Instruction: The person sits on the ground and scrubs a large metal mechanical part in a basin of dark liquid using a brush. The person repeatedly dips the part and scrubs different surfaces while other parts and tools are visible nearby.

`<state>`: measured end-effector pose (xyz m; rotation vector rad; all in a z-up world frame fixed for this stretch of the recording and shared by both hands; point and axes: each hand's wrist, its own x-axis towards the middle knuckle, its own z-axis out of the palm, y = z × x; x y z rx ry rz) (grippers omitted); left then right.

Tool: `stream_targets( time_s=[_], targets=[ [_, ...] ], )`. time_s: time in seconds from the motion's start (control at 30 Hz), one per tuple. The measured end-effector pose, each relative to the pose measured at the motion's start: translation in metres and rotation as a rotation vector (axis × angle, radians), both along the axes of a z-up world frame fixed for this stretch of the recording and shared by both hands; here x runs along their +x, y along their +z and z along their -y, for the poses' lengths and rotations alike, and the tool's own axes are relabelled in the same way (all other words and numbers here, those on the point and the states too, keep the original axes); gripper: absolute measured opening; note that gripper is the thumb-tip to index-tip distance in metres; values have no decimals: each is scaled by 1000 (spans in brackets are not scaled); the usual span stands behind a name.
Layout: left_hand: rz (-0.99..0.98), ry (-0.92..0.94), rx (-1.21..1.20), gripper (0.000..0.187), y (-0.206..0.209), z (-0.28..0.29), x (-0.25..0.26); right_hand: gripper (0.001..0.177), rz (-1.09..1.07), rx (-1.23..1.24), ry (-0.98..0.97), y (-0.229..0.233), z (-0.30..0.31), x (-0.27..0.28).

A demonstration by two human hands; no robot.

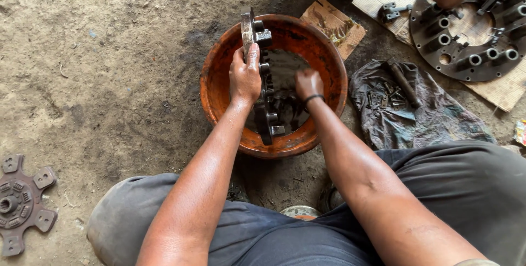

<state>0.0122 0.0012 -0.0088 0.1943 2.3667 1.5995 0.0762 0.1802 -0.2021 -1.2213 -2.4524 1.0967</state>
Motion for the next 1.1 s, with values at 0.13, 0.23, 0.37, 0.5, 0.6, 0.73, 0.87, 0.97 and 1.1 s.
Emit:
stream_targets(
  time_s=[0.13,0.23,0.37,0.5,0.6,0.73,0.87,0.97,1.1],
  targets=[
    [-5,13,39,57,-3,1,-2,40,509,98,189,-14,20,36],
    [-6,24,74,57,-5,4,-5,65,594,323,502,-18,44,62],
    [-16,33,84,58,-6,9,-11,59,813,151,834,-38,62,73],
    [9,37,109,58,-6,12,-17,51,758,-94,799,-53,53,51],
    [6,36,108,58,-6,15,-18,47,658,229,513,-41,47,46],
    [2,32,108,58,-7,13,-17,81,771,185,795,-15,57,55],
    [-10,43,101,58,-4,9,-17,50,825,63,921,-33,71,69],
    [1,56,77,58,-3,11,-18,36,629,-249,816,-68,65,54],
    [7,63,56,58,-4,10,-21,24,307,-797,461,-59,23,37]
  ],
)
